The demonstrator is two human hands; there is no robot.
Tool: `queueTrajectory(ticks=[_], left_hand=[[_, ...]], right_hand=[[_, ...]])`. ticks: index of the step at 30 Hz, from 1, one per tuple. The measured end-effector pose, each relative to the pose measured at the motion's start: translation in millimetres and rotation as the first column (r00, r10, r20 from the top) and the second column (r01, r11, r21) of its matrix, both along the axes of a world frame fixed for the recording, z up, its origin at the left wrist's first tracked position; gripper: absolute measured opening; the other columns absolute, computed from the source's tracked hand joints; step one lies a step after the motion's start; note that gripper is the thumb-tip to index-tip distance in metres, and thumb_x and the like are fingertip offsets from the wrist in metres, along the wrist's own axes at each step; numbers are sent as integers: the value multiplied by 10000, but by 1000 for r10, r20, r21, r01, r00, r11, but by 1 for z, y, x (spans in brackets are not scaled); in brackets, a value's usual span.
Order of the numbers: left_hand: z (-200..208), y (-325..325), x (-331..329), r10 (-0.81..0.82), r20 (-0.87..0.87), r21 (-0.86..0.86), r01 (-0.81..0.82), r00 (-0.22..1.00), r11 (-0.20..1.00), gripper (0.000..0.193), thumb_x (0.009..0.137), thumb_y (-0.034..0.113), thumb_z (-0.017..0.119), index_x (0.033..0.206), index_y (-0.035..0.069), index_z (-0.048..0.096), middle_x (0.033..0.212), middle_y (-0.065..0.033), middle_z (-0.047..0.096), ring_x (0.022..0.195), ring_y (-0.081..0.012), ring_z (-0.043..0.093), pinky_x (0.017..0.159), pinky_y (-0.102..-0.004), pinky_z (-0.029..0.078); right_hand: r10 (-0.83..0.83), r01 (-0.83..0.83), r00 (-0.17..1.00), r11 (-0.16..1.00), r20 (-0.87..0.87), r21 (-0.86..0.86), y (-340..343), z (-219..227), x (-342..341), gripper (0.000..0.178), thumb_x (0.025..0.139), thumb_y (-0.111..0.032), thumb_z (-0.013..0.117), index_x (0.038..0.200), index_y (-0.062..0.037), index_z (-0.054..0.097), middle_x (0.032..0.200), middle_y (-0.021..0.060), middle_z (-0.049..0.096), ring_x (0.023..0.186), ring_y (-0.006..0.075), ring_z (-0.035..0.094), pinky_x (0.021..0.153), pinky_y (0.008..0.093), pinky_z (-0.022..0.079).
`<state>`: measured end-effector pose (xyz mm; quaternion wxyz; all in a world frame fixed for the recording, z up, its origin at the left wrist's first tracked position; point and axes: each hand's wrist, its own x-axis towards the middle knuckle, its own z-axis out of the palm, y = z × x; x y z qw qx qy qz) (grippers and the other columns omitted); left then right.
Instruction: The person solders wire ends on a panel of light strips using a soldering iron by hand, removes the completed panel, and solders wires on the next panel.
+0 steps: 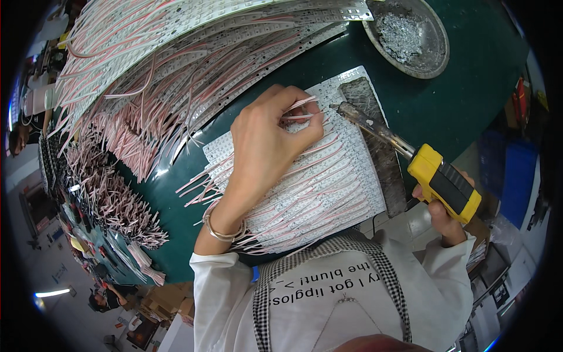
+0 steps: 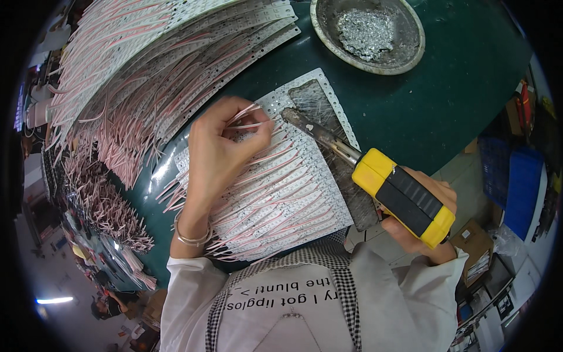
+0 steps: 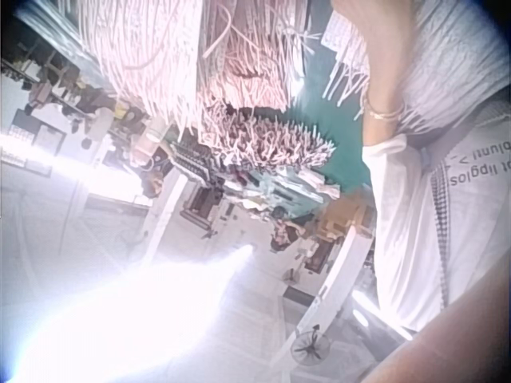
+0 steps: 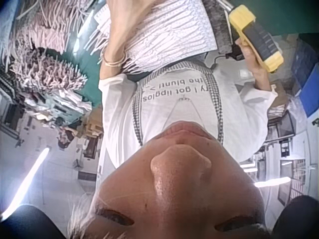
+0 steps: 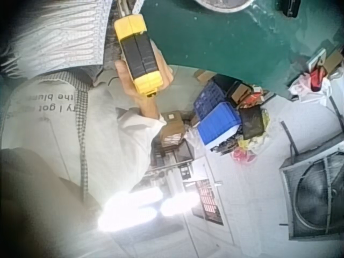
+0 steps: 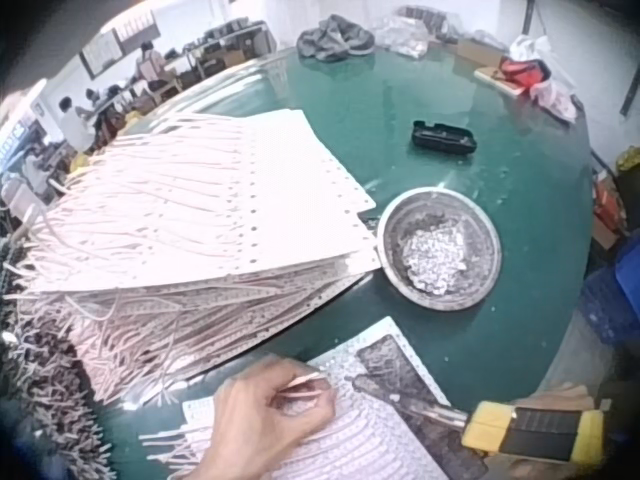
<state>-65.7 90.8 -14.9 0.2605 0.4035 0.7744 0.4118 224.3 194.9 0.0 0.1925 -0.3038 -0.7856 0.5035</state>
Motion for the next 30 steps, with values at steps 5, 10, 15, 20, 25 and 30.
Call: queueTrajectory(ticks=[5, 10, 15, 20, 25, 30], left_hand=[[-1, 0, -1, -55, -61, -9, 54, 997, 998, 140, 743, 136, 724, 847, 46, 698, 845, -65, 674, 737, -185, 709, 628, -277, 512], [-1, 1, -3, -61, -72, -25, 59, 996, 998, 142, 741, 138, 723, 843, 42, 697, 839, -67, 674, 733, -183, 708, 634, -280, 512], [0, 2, -4, -62, -85, -25, 60, 994, 998, 140, 744, 144, 719, 836, 40, 696, 838, -71, 674, 730, -188, 708, 639, -283, 513], [0, 2, -4, -58, -54, -39, 56, 997, 998, 151, 756, 162, 708, 837, 35, 694, 842, -75, 676, 721, -196, 704, 648, -291, 515], [5, 0, -10, -115, 28, -73, 116, 993, 990, 168, 799, 148, 702, 890, 8, 681, 867, -63, 675, 811, -173, 687, 735, -271, 519], [4, -4, -31, -155, 293, -85, 187, 943, 979, 186, 921, 126, 613, 995, -36, 668, 935, -67, 670, 913, -144, 657, 855, -257, 505]], right_hand=[[5, -5, 1000, 1000, -17, 0, -1, 0, 0, 591, 778, -421, 762, 1058, 81, 626, 825, 118, 695, 667, 203, 693, 589, 279, 530], [29, -29, 1000, 1000, -2, 8, 0, 3, -6, 568, 764, -391, 772, 1050, 79, 630, 840, 126, 695, 653, 210, 688, 582, 277, 527], [87, -88, 996, 989, 13, 117, 5, 4, -5, 545, 757, -372, 780, 1030, 78, 637, 848, 131, 695, 646, 214, 686, 582, 281, 526], [33, -32, 999, 994, -13, 104, 4, 6, -1, 589, 745, -443, 796, 1020, 57, 648, 813, 102, 692, 642, 204, 682, 595, 290, 531], [-18, 25, 998, 993, -53, 116, 9, 16, -5, 532, 779, -455, 773, 968, 32, 673, 770, 85, 685, 644, 199, 680, 604, 281, 532], [21, 16, 989, 968, -145, 249, 20, 32, -17, 478, 805, -424, 757, 960, 23, 684, 749, 71, 682, 649, 190, 680, 617, 278, 536]])
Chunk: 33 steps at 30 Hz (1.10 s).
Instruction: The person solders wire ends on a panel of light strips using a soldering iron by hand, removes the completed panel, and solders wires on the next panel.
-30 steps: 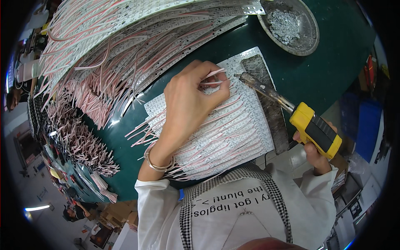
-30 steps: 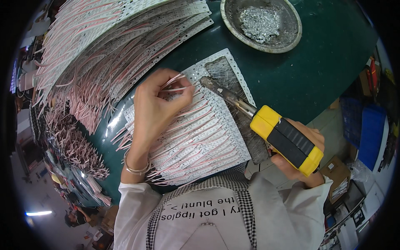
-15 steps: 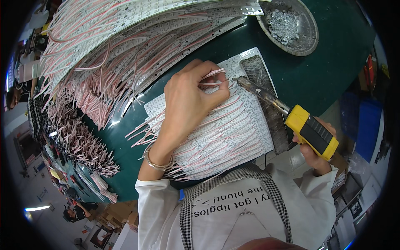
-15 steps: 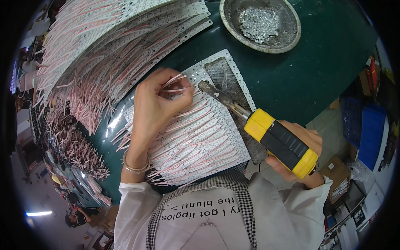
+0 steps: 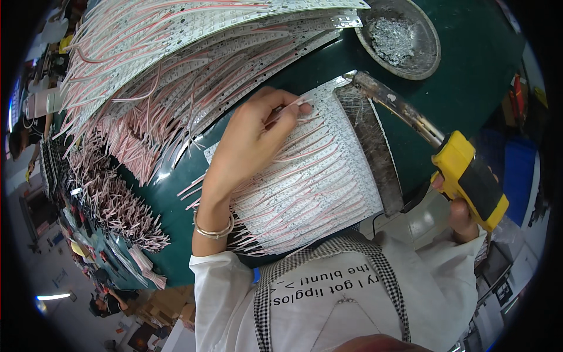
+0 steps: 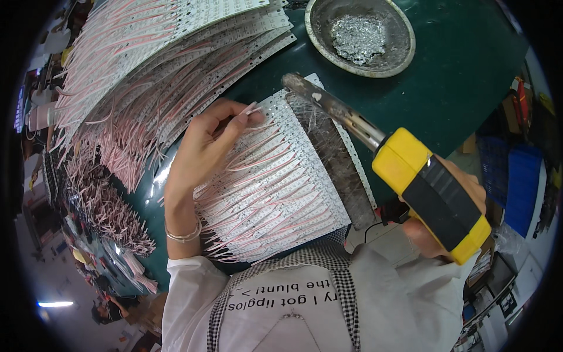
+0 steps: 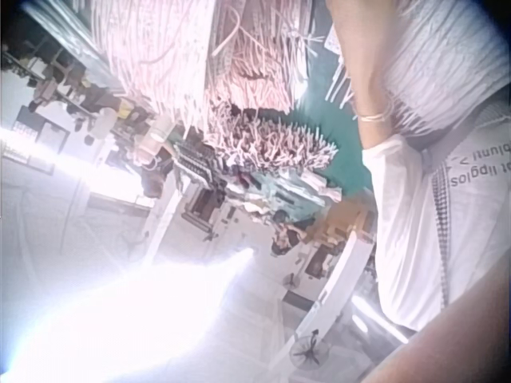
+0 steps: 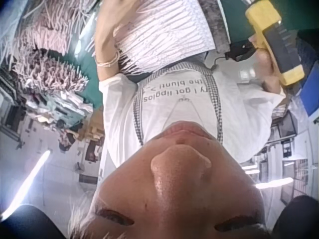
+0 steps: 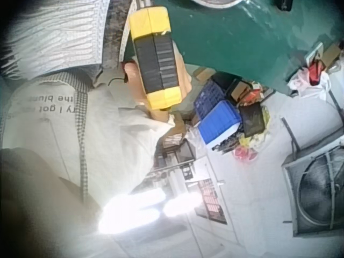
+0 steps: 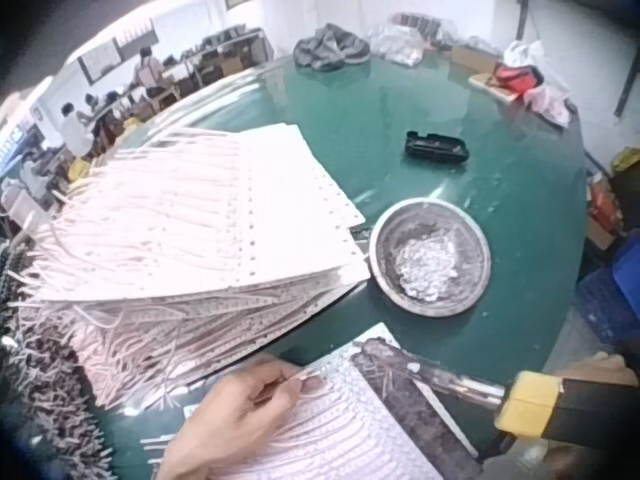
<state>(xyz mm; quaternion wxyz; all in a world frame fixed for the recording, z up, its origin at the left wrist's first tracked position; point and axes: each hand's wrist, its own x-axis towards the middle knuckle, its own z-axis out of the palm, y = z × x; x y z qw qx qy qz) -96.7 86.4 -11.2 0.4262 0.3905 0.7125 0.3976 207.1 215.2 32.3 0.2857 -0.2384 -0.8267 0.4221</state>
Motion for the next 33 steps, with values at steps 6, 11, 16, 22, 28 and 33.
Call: queueTrajectory(ticks=[6, 11, 16, 22, 28, 33], left_hand=[[2, 2, -5, -55, -337, 21, 65, 940, 998, 231, 950, 151, 577, 1084, -4, 683, 857, -40, 650, 725, -95, 556, 656, -222, 437], [0, 7, 3, 102, -275, 86, -81, 956, 993, 222, 860, 161, 636, 971, -28, 672, 795, -41, 625, 661, -74, 506, 593, -232, 408], [1, 13, 16, 120, -299, 11, -122, 947, 992, 241, 775, 207, 685, 878, -10, 671, 751, -76, 662, 669, -161, 601, 637, -276, 474], [3, 14, 21, 145, -362, -32, -167, 921, 985, 256, 728, 233, 700, 832, 1, 681, 780, -129, 704, 712, -260, 687, 686, -333, 525], [4, 13, 19, 147, -338, -38, -169, 930, 985, 258, 717, 219, 695, 824, -15, 678, 778, -140, 702, 718, -260, 686, 694, -333, 522], [4, 14, 19, 134, -343, -53, -161, 930, 985, 254, 713, 212, 692, 824, -16, 679, 777, -138, 702, 716, -258, 685, 695, -330, 521]], right_hand=[[10, -1, 998, 989, 61, -145, -3, -17, 6, 428, 818, -319, 747, 1050, 32, 666, 755, 57, 688, 641, 150, 675, 633, 271, 533], [-11, 28, 998, 960, 59, -279, -8, -27, 5, 397, 803, -248, 762, 1070, 30, 665, 791, 64, 690, 637, 127, 669, 628, 258, 531], [-81, 70, 997, 896, -8, -438, -13, -28, 1, 374, 794, -199, 769, 1076, 27, 672, 875, 79, 692, 643, 106, 666, 601, 225, 525], [1, 14, 999, 942, 43, -337, -10, -31, -1, 376, 784, -197, 770, 1079, 18, 678, 862, 78, 693, 641, 125, 669, 603, 244, 529], [197, -128, 958, 944, 210, -304, -3, -36, 20, 663, 887, -475, 653, 1346, -20, 507, 1161, 149, 646, 788, 120, 632, 679, 273, 543], [205, -133, 948, 950, 242, -283, -1, -27, 14, 664, 878, -469, 669, 1341, -20, 510, 1148, 154, 652, 791, 121, 636, 689, 274, 549]])
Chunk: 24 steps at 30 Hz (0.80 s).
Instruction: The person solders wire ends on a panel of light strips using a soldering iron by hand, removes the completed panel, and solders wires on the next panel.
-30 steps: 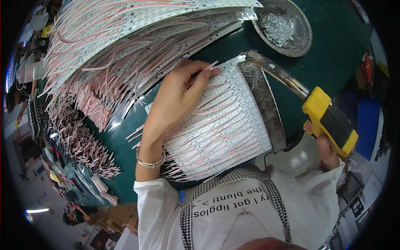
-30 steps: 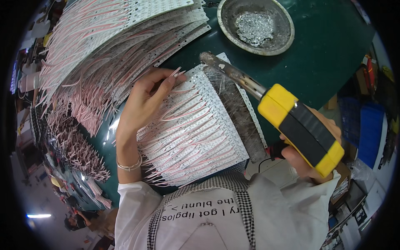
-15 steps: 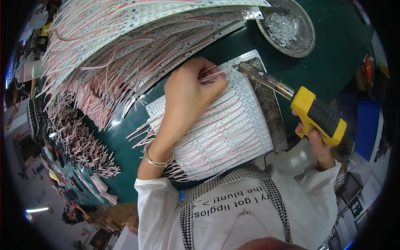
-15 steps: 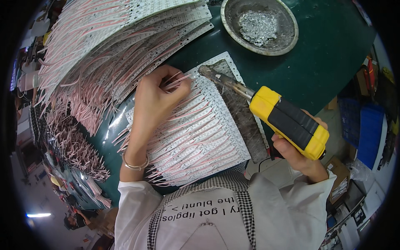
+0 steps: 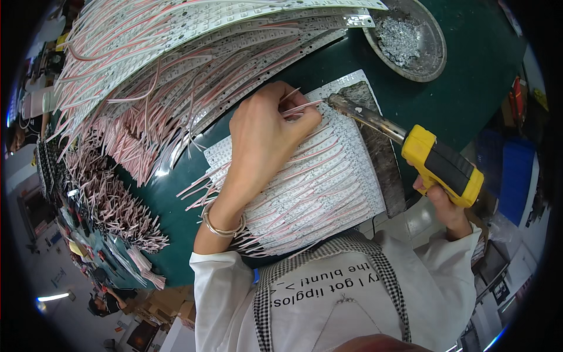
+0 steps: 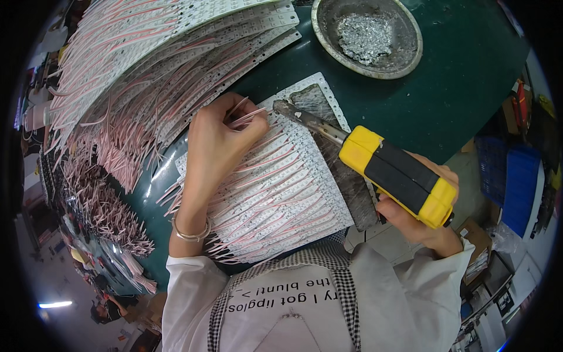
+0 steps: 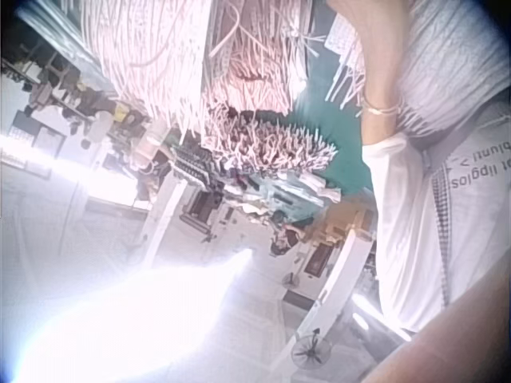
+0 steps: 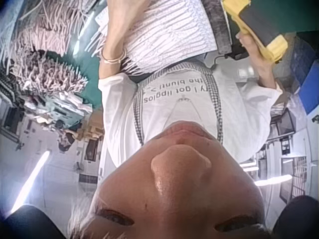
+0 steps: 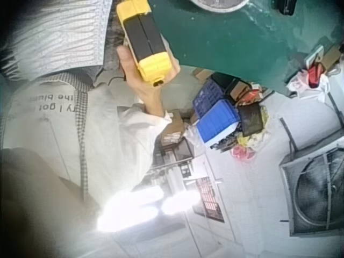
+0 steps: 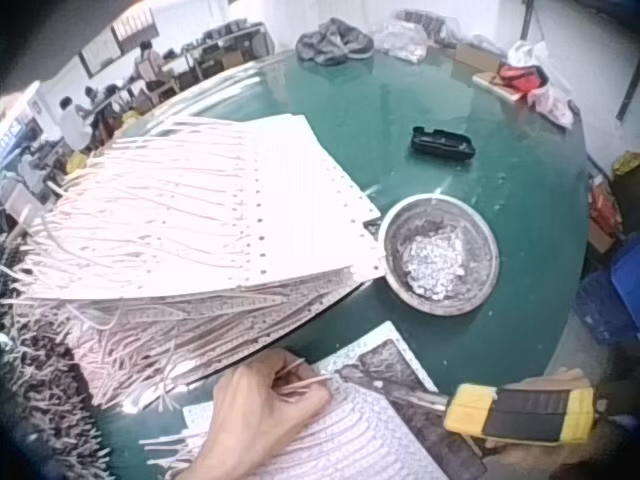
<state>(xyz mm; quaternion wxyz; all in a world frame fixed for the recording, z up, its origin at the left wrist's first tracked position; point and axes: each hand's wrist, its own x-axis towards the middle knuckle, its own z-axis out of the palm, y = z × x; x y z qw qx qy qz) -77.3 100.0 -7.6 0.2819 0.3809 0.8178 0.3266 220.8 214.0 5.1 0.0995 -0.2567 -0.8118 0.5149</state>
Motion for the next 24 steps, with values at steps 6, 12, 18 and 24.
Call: queueTrajectory(ticks=[6, 12, 18, 24], left_hand=[[-3, -1, -1, -6, 16, 25, 5, 1000, 1000, 255, 712, 212, 696, 825, -15, 681, 777, -140, 701, 712, -260, 685, 694, -330, 522], [-2, -2, -1, -1, 12, 24, 0, 1000, 1000, 252, 710, 214, 700, 825, -11, 686, 781, -134, 704, 713, -259, 685, 692, -328, 522], [-2, -1, -1, -9, -18, 30, 10, 1000, 999, 236, 747, 190, 702, 831, -30, 686, 716, -99, 686, 668, -123, 649, 658, -246, 492], [-3, -2, -1, -34, 15, 21, 33, 999, 999, 218, 749, 190, 708, 823, -14, 691, 700, -70, 677, 665, -96, 635, 662, -239, 486]], right_hand=[[-105, 105, 994, 995, -10, -1, -7, 3, -15, 539, 815, -356, 731, 1197, -2, 597, 1060, 147, 684, 789, 173, 675, 671, 280, 547], [-223, 220, 973, 974, -58, -50, -13, -1, -6, 440, 761, -299, 785, 1069, -3, 683, 990, 129, 709, 794, 202, 713, 663, 276, 541], [-240, 238, 970, 970, -36, -49, -13, 1, -6, 463, 765, -355, 781, 1050, -3, 688, 973, 126, 711, 775, 195, 713, 657, 273, 540], [-194, 196, 979, 980, -60, 25, -11, 4, -12, 468, 757, -359, 780, 1038, 4, 688, 989, 137, 712, 794, 213, 717, 674, 276, 544]])
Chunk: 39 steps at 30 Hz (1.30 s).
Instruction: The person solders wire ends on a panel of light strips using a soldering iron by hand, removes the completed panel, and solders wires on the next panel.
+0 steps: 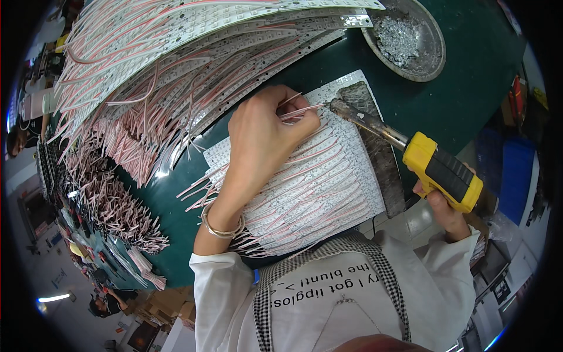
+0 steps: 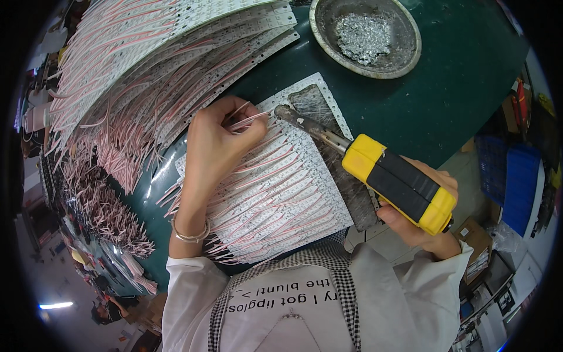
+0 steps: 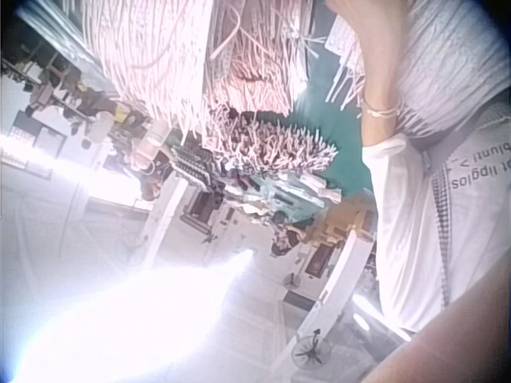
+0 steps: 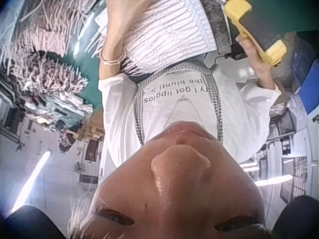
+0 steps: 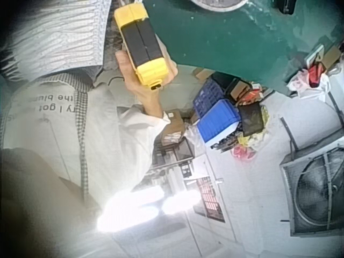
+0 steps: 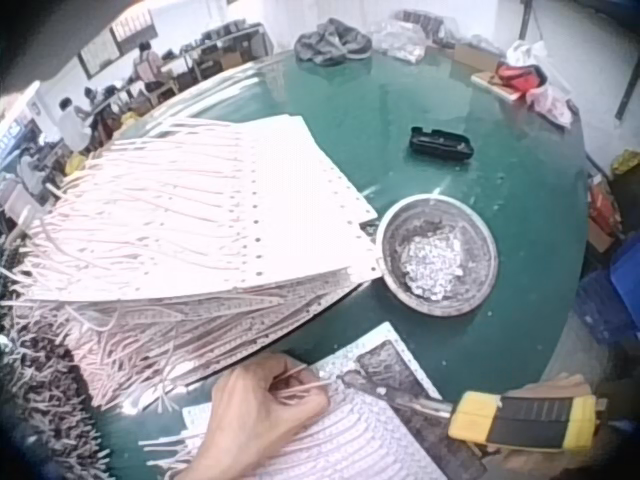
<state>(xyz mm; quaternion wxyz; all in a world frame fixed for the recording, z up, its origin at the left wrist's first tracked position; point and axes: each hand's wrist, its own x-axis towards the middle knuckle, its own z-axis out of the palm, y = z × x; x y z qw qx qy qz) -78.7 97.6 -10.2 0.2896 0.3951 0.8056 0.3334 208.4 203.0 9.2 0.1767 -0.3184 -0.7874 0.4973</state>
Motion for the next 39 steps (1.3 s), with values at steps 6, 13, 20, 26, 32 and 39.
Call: queueTrajectory(ticks=[6, 13, 20, 26, 32, 39], left_hand=[[0, 1, 2, 40, 16, 3, -40, 999, 999, 216, 699, 220, 720, 788, 25, 692, 745, -94, 698, 681, -217, 679, 660, -309, 513], [4, 1, 3, 31, -17, -21, -31, 999, 999, 225, 705, 226, 712, 794, 21, 692, 748, -105, 698, 692, -235, 683, 663, -318, 514], [-1, -1, 1, -14, -58, 10, 14, 998, 1000, 264, 732, 260, 705, 810, 8, 689, 762, -120, 700, 707, -245, 688, 670, -320, 513], [-6, -2, -6, -49, -87, 102, 58, 995, 993, 302, 765, 273, 685, 836, -21, 688, 669, -86, 647, 625, -111, 579, 634, -266, 465], [-7, 0, -6, -49, -110, 6, 50, 993, 999, 344, 740, 308, 704, 853, -17, 703, 673, -80, 657, 614, -118, 584, 625, -269, 466], [-11, -3, -2, -8, -72, 60, 12, 997, 998, 356, 727, 323, 711, 858, -8, 713, 723, -103, 694, 660, -149, 654, 669, -274, 496]], right_hand=[[1, -1, 1000, 1000, 8, 24, 0, 1, -3, 493, 738, -345, 784, 1049, 22, 676, 992, 145, 711, 799, 225, 720, 679, 277, 545], [11, -15, 998, 997, -59, -78, -8, -9, 27, 506, 839, -432, 712, 1075, 12, 651, 951, 119, 694, 707, 189, 674, 666, 286, 533], [-386, 327, 900, 905, -204, -271, -57, -16, 52, 623, 943, -514, 513, 1236, 36, 486, 1006, 147, 630, 674, 154, 584, 605, 269, 478], [-544, 407, 757, 826, -363, -389, -71, -17, 58, 412, 993, -271, 492, 1257, 44, 479, 1039, 187, 641, 627, 156, 581, 561, 247, 469], [-224, 164, 923, 964, -313, -209, -47, 1, 31, 407, 924, -116, 613, 1306, -6, 527, 1079, 162, 682, 719, 117, 628, 644, 241, 521], [-166, 139, 970, 978, -177, -158, -19, 4, -11, 330, 815, -43, 731, 1134, 6, 663, 1024, 107, 706, 806, 121, 655, 727, 253, 527]])
